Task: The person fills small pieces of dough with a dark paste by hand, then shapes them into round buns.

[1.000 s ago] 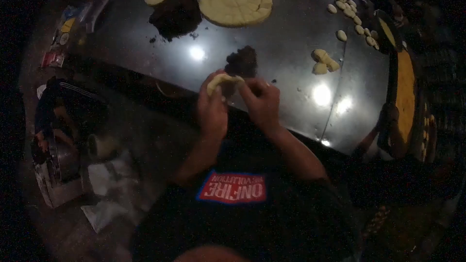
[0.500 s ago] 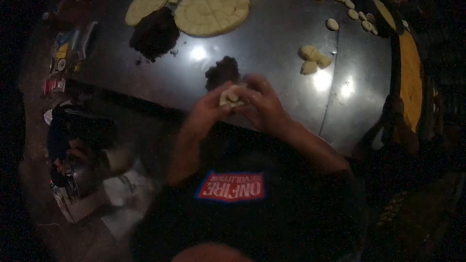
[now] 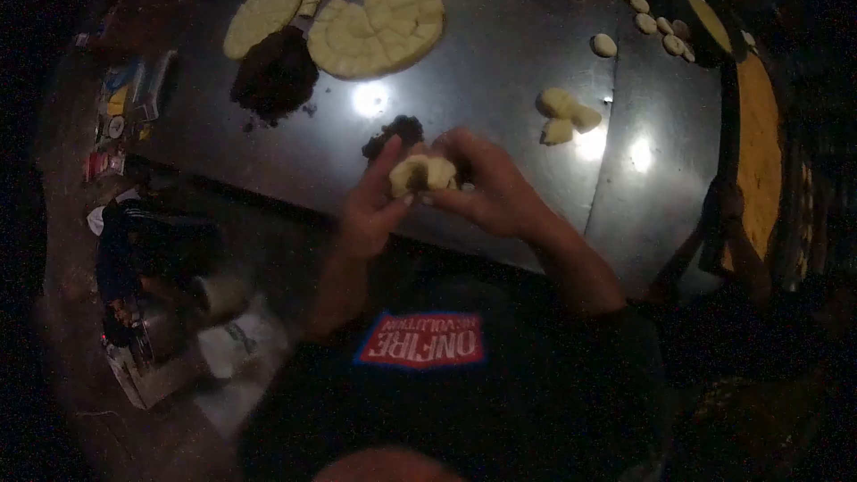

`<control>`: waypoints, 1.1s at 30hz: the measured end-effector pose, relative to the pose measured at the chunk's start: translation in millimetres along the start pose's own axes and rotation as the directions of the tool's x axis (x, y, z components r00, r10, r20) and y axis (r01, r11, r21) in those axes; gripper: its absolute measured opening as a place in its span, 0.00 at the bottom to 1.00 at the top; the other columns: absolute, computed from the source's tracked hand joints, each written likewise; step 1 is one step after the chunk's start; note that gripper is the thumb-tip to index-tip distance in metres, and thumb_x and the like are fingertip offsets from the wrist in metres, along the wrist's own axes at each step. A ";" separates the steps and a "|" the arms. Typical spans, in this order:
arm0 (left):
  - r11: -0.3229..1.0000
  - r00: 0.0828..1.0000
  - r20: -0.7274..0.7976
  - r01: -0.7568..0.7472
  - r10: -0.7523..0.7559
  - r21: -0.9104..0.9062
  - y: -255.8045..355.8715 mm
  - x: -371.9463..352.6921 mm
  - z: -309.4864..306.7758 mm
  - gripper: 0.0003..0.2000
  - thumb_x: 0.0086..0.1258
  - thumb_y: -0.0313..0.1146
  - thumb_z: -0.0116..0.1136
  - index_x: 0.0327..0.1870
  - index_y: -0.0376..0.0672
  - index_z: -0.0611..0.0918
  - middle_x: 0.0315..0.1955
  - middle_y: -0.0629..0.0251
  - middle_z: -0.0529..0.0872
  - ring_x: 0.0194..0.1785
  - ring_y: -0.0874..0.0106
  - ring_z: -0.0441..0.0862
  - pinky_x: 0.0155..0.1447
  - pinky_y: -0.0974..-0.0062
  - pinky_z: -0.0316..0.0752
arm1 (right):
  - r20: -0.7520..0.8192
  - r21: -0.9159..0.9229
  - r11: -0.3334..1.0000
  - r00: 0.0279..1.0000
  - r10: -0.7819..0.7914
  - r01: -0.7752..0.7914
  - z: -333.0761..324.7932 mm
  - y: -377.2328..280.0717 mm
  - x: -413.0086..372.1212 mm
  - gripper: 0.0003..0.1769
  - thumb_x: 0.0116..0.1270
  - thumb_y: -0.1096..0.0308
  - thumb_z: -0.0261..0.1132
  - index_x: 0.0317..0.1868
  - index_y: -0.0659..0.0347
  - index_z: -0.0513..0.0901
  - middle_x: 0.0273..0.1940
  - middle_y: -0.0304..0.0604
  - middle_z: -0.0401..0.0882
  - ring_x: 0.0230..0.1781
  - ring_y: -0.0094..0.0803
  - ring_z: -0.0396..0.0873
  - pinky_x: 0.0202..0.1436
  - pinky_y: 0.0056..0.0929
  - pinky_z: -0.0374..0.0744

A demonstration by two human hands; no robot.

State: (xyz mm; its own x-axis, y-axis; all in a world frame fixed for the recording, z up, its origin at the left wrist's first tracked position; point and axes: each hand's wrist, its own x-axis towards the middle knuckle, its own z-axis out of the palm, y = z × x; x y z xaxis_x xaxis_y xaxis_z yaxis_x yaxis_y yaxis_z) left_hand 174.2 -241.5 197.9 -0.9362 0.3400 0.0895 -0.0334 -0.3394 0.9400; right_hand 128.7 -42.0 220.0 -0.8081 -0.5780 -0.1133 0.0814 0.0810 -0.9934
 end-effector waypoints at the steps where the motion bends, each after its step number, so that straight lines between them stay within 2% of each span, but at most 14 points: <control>1: 0.998 0.999 -0.048 0.016 -0.013 0.058 2.5 0.1 4.7 0.32 0.67 0.14 0.46 0.72 0.42 0.55 0.67 0.56 0.65 0.67 0.71 0.66 0.68 0.74 0.62 | -0.032 -0.074 0.997 0.999 -0.017 0.015 2.2 1.0 -1.3 0.24 0.56 0.76 0.70 0.50 0.62 0.68 0.47 0.41 0.73 0.47 0.27 0.77 0.51 0.28 0.78; 9: 0.985 0.951 -0.306 0.018 0.036 0.172 16.0 -24.7 23.6 0.26 0.68 0.16 0.45 0.69 0.37 0.63 0.63 0.56 0.71 0.64 0.71 0.70 0.66 0.75 0.64 | -0.154 -0.089 0.988 0.979 -0.135 0.123 33.8 -7.9 -15.4 0.16 0.58 0.79 0.66 0.44 0.63 0.71 0.40 0.40 0.73 0.42 0.25 0.76 0.43 0.25 0.77; 11: 0.961 0.946 -0.321 0.039 0.052 0.273 14.6 -35.2 31.8 0.27 0.71 0.22 0.45 0.71 0.35 0.57 0.68 0.53 0.63 0.70 0.66 0.62 0.70 0.72 0.57 | -0.238 -0.610 0.755 0.853 -0.465 0.241 57.7 -9.0 -20.2 0.14 0.56 0.80 0.66 0.43 0.66 0.73 0.40 0.45 0.74 0.41 0.32 0.77 0.41 0.28 0.78; 14: 0.927 0.919 -0.358 -0.021 0.165 0.373 17.6 -50.5 50.2 0.32 0.73 0.28 0.45 0.72 0.34 0.45 0.73 0.53 0.46 0.76 0.63 0.44 0.75 0.68 0.43 | -0.188 -0.735 0.587 0.729 -0.658 0.340 93.0 8.4 -18.0 0.18 0.54 0.81 0.65 0.47 0.66 0.75 0.41 0.49 0.73 0.41 0.39 0.76 0.42 0.30 0.77; 15: 0.933 0.943 -0.301 -0.022 0.139 0.360 16.3 -56.7 48.7 0.37 0.75 0.38 0.43 0.72 0.34 0.35 0.74 0.53 0.31 0.76 0.63 0.28 0.75 0.67 0.33 | -0.207 -0.668 0.630 0.714 -0.669 0.397 105.4 13.1 -20.4 0.23 0.53 0.82 0.65 0.52 0.66 0.75 0.44 0.50 0.72 0.43 0.41 0.75 0.43 0.32 0.76; 16: 0.934 0.943 -0.302 -0.024 0.139 0.355 14.7 -63.2 46.5 0.37 0.75 0.38 0.43 0.72 0.34 0.35 0.74 0.53 0.31 0.76 0.63 0.28 0.75 0.67 0.33 | -0.204 -0.670 0.628 0.716 -0.668 0.395 112.2 13.8 -24.8 0.23 0.53 0.82 0.65 0.52 0.66 0.75 0.44 0.50 0.72 0.43 0.41 0.75 0.43 0.32 0.76; 18: 0.955 0.959 -0.202 -0.237 0.200 -0.181 21.7 -73.3 42.7 0.39 0.75 0.47 0.41 0.72 0.36 0.33 0.73 0.51 0.30 0.76 0.62 0.27 0.75 0.64 0.33 | -0.213 -0.764 0.544 0.662 -0.719 0.346 122.1 7.9 -31.9 0.24 0.53 0.81 0.65 0.53 0.66 0.74 0.46 0.52 0.71 0.45 0.40 0.74 0.46 0.33 0.76; 22: 0.920 0.980 0.128 -0.094 0.153 -0.382 57.4 -104.6 22.3 0.36 0.76 0.48 0.38 0.73 0.41 0.35 0.74 0.52 0.36 0.77 0.60 0.36 0.74 0.58 0.42 | -0.324 -0.758 0.558 0.547 -0.772 0.338 108.5 -10.7 -47.3 0.15 0.58 0.77 0.64 0.47 0.66 0.76 0.36 0.51 0.76 0.35 0.40 0.78 0.38 0.32 0.78; 23: 0.960 0.989 0.017 -0.140 0.149 -0.242 65.4 -107.6 24.3 0.34 0.75 0.40 0.45 0.73 0.41 0.42 0.72 0.50 0.49 0.73 0.60 0.53 0.71 0.61 0.56 | -0.448 -0.443 0.808 0.684 -0.575 0.389 109.5 -27.7 -53.8 0.15 0.58 0.76 0.65 0.47 0.66 0.77 0.35 0.49 0.77 0.33 0.37 0.78 0.37 0.30 0.78; 25: 0.962 0.969 -0.167 -0.212 0.183 -0.174 63.6 -110.5 33.4 0.32 0.74 0.35 0.48 0.72 0.40 0.46 0.68 0.51 0.56 0.69 0.62 0.60 0.68 0.64 0.62 | -0.431 0.097 0.948 0.872 -0.233 0.302 111.5 -53.1 -65.3 0.16 0.60 0.75 0.65 0.48 0.67 0.77 0.35 0.46 0.77 0.34 0.32 0.78 0.36 0.27 0.78; 27: 0.956 0.873 -0.473 -0.228 0.117 -0.184 62.4 -108.8 41.2 0.26 0.71 0.26 0.53 0.67 0.38 0.58 0.55 0.55 0.71 0.59 0.68 0.71 0.61 0.70 0.72 | -0.377 -0.114 0.903 0.823 -0.426 0.415 130.6 -46.4 -61.2 0.16 0.60 0.76 0.65 0.48 0.68 0.77 0.35 0.46 0.77 0.33 0.33 0.78 0.36 0.27 0.78; 29: 0.950 0.883 -0.466 -0.191 0.056 -0.247 58.8 -111.3 38.4 0.23 0.71 0.27 0.52 0.65 0.38 0.61 0.55 0.56 0.72 0.59 0.69 0.72 0.60 0.70 0.74 | -0.196 -0.637 0.636 0.707 -0.679 0.435 143.6 -56.1 -63.9 0.16 0.59 0.76 0.65 0.48 0.68 0.78 0.39 0.49 0.76 0.36 0.37 0.78 0.40 0.29 0.78; 32: 0.940 0.878 -0.473 -0.103 -0.067 -0.324 52.8 -117.0 36.4 0.15 0.72 0.28 0.51 0.58 0.37 0.70 0.52 0.58 0.75 0.56 0.71 0.75 0.57 0.71 0.77 | 0.048 -0.674 0.518 0.730 -0.682 0.528 124.6 -44.1 -73.3 0.17 0.56 0.74 0.67 0.47 0.66 0.78 0.43 0.52 0.73 0.43 0.40 0.76 0.45 0.34 0.77; 33: 0.950 0.918 -0.378 -0.007 -0.117 -0.311 48.9 -117.7 33.0 0.13 0.73 0.28 0.50 0.55 0.36 0.72 0.51 0.58 0.76 0.55 0.72 0.75 0.57 0.71 0.77 | 0.009 -0.589 0.625 0.777 -0.629 0.513 116.9 -43.5 -76.8 0.14 0.55 0.69 0.70 0.41 0.65 0.80 0.44 0.50 0.73 0.43 0.36 0.76 0.43 0.35 0.75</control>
State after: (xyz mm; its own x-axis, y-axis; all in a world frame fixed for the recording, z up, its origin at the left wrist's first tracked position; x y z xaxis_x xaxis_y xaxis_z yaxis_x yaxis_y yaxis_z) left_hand 294.3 -269.1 244.1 -0.9882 0.0203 -0.1519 -0.1338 -0.5977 0.7905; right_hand 255.4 -96.1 269.7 -0.6738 -0.5077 0.5369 -0.7071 0.2320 -0.6680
